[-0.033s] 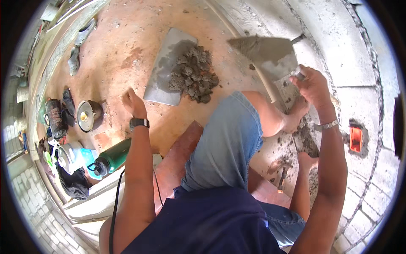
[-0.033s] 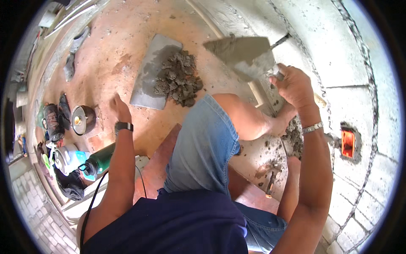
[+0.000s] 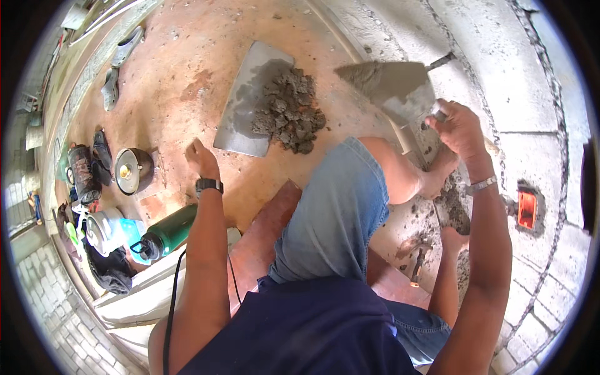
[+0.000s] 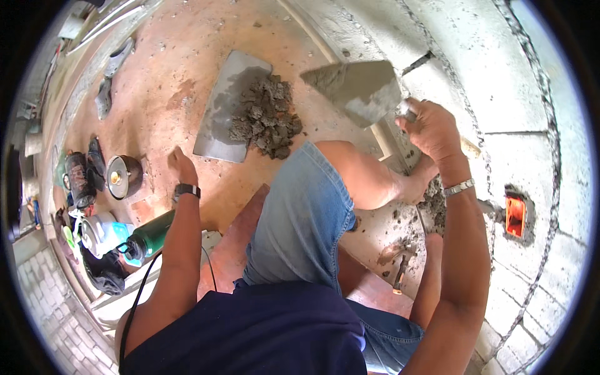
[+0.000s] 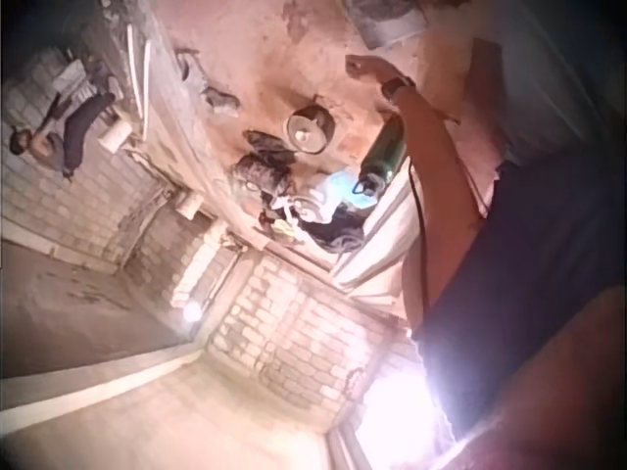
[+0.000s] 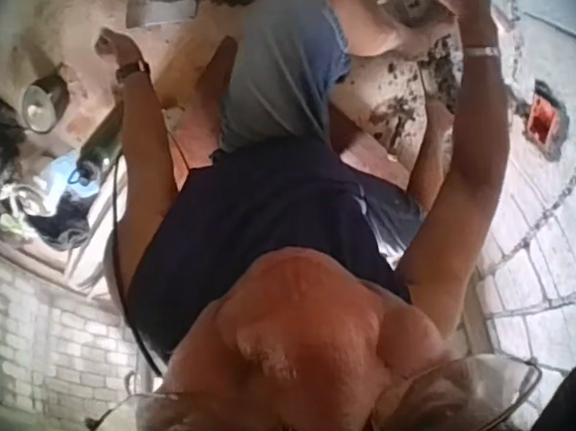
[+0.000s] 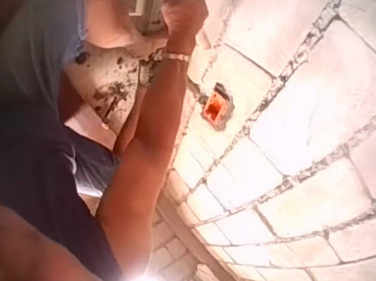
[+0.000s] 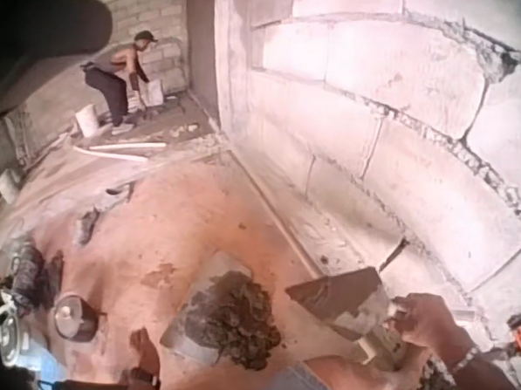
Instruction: Applying mortar to patch a wall around an electrical box using a trowel and checking level.
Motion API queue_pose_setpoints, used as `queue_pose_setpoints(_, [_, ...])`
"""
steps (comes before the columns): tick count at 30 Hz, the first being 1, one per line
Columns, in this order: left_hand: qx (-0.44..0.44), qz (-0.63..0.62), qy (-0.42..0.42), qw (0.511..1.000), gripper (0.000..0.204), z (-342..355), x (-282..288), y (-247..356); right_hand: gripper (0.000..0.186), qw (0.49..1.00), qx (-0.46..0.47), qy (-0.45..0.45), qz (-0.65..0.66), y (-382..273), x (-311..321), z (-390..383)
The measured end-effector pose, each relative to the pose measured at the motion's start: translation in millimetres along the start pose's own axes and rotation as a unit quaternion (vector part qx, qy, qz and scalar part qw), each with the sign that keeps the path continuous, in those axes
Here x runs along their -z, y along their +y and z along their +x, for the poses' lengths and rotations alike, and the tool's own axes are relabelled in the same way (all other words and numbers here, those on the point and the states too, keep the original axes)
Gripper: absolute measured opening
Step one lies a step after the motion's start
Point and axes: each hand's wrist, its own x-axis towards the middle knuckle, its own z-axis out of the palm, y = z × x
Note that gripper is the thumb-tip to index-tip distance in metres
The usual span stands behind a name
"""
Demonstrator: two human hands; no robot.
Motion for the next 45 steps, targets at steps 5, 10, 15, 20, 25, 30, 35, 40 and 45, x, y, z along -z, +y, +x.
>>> queue_pose_setpoints(5, [-0.148, 0.092, -0.021, 0.984, 0.033, -8.9, -53.2, -129.9, 0.026, 0.996, 0.065, -0.061, -0.016, 7.7, -54.0, 27.7])
queue_pose_setpoints(10, [-0.224, 0.184, 0.084, 0.953, 0.041, -27.6, -67.1, -122.9, 0.021, 0.987, 0.095, -0.1, -0.078, 11.8, -94.0, 49.4])
queue_pose_setpoints(15, [-0.213, 0.183, 0.061, 0.958, 0.042, -27.6, -63.7, -116.0, 0.021, 0.979, 0.142, -0.114, -0.088, 11.6, -120.5, 70.6])
queue_pose_setpoints(20, [-0.222, 0.214, 0.063, 0.949, 0.043, -28.3, -63.3, -116.1, 0.022, 0.975, 0.155, -0.131, -0.091, 12.0, -145.9, 78.6])
queue_pose_setpoints(25, [-0.208, 0.203, 0.055, 0.955, 0.045, -29.1, -63.6, -112.3, 0.022, 0.976, 0.162, -0.127, -0.068, 14.5, -170.2, 80.0])
queue_pose_setpoints(30, [-0.193, 0.218, 0.058, 0.955, 0.046, -30.0, -64.3, -113.1, 0.024, 0.97, 0.208, -0.111, -0.055, 16.4, -190.8, 83.8])
queue_pose_setpoints(35, [-0.182, 0.227, 0.037, 0.956, 0.05, -30.0, -62.3, -111.5, 0.027, 0.968, 0.188, -0.166, -0.031, 6.5, -203.4, 88.8])
queue_pose_setpoints(40, [-0.2, 0.207, 0.036, 0.957, 0.052, -30.3, -61.3, -107.8, 0.028, 0.963, 0.189, -0.189, -0.033, -7.2, -207.3, 90.1])
queue_pose_setpoints(45, [-0.196, 0.21, 0.039, 0.957, 0.052, -29.8, -61.9, -108.4, 0.031, 0.966, 0.179, -0.189, 0.003, -11.0, -204.7, 82.5])
